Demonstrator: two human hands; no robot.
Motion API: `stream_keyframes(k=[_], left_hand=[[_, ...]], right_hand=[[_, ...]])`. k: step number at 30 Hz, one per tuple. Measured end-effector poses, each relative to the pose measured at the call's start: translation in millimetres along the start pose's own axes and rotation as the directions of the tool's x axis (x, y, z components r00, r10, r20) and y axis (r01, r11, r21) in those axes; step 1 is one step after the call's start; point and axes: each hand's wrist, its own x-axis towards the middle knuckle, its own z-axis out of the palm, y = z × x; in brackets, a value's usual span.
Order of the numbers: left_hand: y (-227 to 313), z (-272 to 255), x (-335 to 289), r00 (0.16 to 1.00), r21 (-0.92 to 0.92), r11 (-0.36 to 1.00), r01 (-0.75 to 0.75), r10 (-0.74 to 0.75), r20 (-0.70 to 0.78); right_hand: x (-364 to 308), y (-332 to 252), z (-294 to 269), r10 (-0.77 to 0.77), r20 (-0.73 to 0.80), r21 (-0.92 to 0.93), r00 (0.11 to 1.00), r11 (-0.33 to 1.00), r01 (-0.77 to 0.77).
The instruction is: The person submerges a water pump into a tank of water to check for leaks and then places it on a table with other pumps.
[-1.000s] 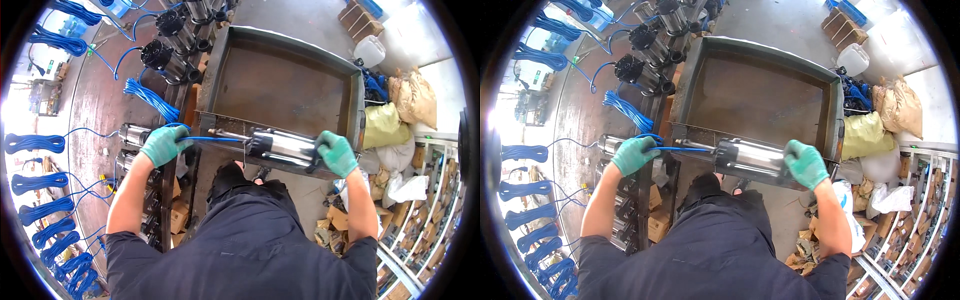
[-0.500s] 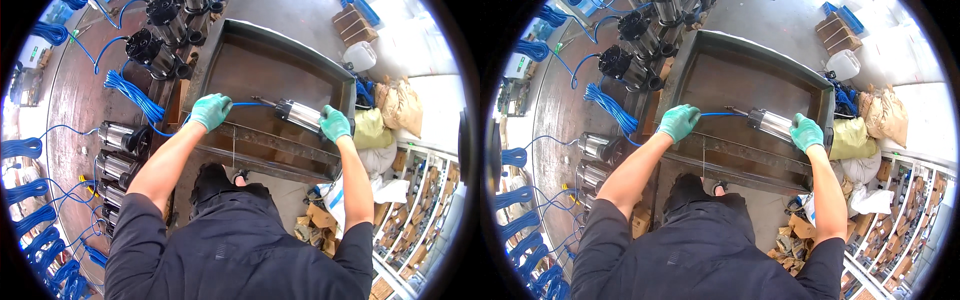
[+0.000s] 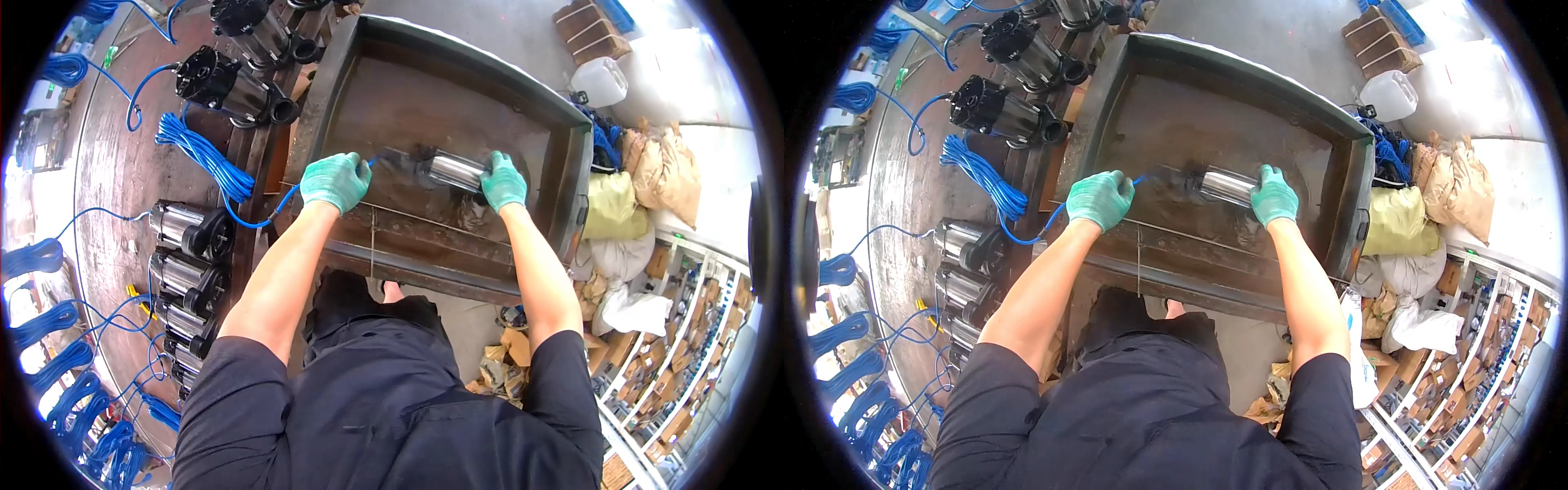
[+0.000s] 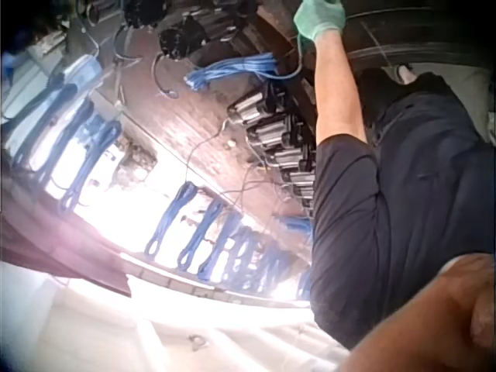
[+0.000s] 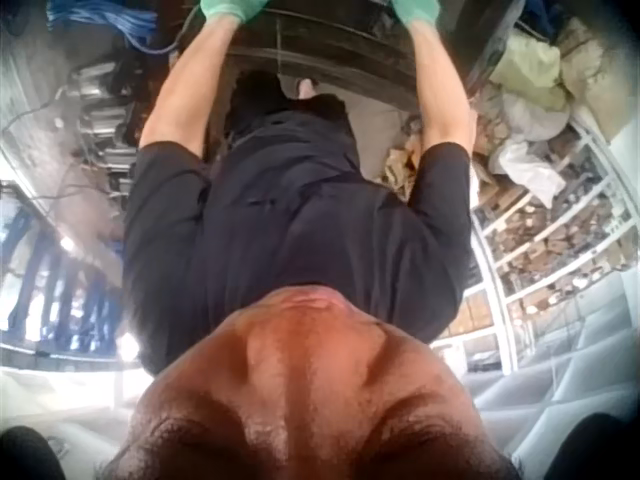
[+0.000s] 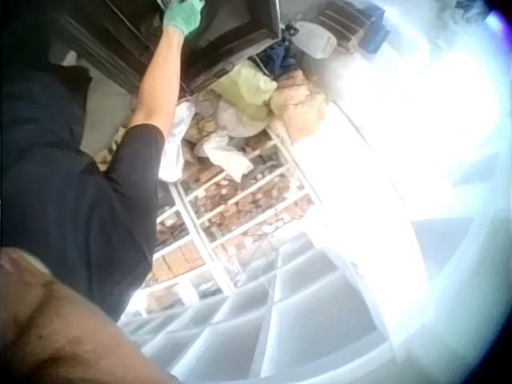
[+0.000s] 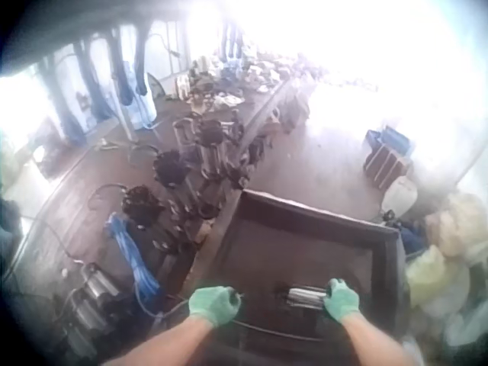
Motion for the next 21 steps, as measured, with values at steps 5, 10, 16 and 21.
stream_keyframes(k=[5, 10, 16, 21], left_hand=[[-1, 4, 1, 1.000, 0.026, 1.000, -0.007, 0.007, 0.002], [2, 1, 2, 0.998, 0.093, 0.995, 0.022, -0.026, 0.049], [6, -1, 2, 0.998, 0.129, 0.991, 0.020, -0.027, 0.057], [7, -1, 2, 0.999, 0.141, 0.990, 0.023, -0.029, 0.043]], right_hand=[[-12, 0, 17, -0.015, -0.055, 0.052, 0.998, 0.998, 0.018], [-63, 36, -5, -0.149, -0.166, 0.126, 0.975, 0.977, 0.171], [-113, 149, -10, -0.073, -0.296, 0.211, 0.952, 0.968, 0.139], [-117, 163, -9, 0.273, -0.224, 0.351, 0.936, 0.918, -0.184]])
